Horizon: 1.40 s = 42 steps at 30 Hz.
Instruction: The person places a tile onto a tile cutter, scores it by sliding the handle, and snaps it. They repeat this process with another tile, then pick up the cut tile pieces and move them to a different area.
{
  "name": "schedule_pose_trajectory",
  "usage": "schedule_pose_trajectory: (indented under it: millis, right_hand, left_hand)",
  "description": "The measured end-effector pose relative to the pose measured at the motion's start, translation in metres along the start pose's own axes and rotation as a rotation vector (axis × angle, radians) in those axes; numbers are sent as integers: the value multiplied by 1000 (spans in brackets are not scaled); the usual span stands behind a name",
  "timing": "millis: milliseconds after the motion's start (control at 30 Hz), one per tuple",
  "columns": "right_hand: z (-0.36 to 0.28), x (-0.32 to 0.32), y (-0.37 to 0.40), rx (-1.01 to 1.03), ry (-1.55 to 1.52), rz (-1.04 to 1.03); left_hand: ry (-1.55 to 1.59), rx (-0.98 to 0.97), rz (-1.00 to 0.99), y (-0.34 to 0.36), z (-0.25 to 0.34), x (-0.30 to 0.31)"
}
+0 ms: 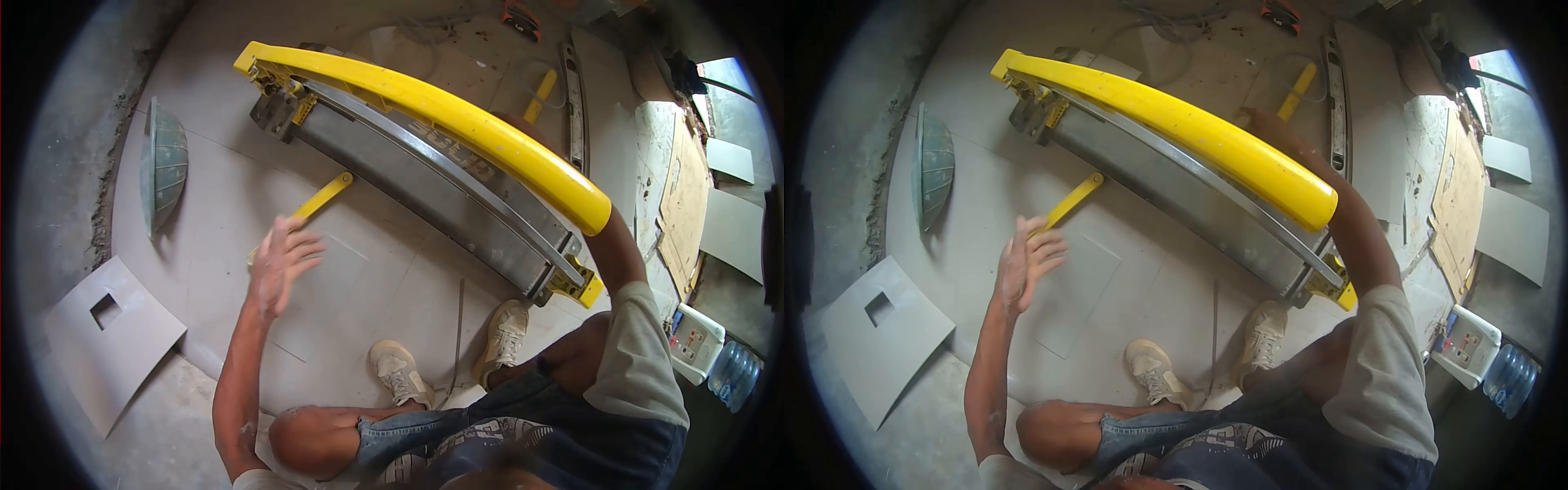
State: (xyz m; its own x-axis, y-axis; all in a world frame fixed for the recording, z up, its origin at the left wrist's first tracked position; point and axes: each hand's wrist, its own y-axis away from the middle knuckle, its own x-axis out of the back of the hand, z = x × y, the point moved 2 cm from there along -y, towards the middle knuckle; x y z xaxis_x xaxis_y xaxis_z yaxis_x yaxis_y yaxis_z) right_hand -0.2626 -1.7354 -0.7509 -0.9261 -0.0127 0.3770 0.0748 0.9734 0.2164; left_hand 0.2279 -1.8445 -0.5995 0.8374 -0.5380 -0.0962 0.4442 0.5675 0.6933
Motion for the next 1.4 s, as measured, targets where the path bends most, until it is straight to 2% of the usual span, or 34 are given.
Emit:
schedule_pose_trajectory:
  millis: [67,167,200,300,433,533,733,833,933,1067,1133,1300,1400]
  right_hand:
    - [4,-21,-26,39,-31,11]
    - [4,-54,-81,66,-61,63]
    - [8,-67,-111,-102,-32,107]
    - [-35,-83,-140,-136,-210,239]
    - [-45,-98,-184,-122,-48,303]
    - [-33,-113,-208,-255,-44,431]
    - [-63,-96,-225,-497,-368,312]
    - [-56,-111,-233,-267,-323,419]
    - [-42,-93,-220,-399,-479,186]
    - [-18,-48,-181,-508,-687,408]
    - [2,0,-149,-457,-711,455]
    - [25,95,-29,-450,-843,663]
    - [59,120,55,-353,-946,792]
  left_hand:
    - [207,-76,-327,8,43,-78]
    - [516,-100,-523,24,87,-174]
    - [585,-138,-554,27,98,-195]
    - [706,-181,-393,21,103,-221]
    - [642,-253,-274,6,101,-229]
    - [627,-256,-228,5,99,-229]
    - [638,-253,-187,2,105,-230]
    - [655,-235,-165,2,110,-230]
    - [641,-227,-151,8,121,-227]
    - [555,-224,-79,12,124,-227]
    - [561,-261,-91,12,121,-230]
    - [558,-310,-77,13,114,-237]
    - [540,-333,-62,12,107,-240]
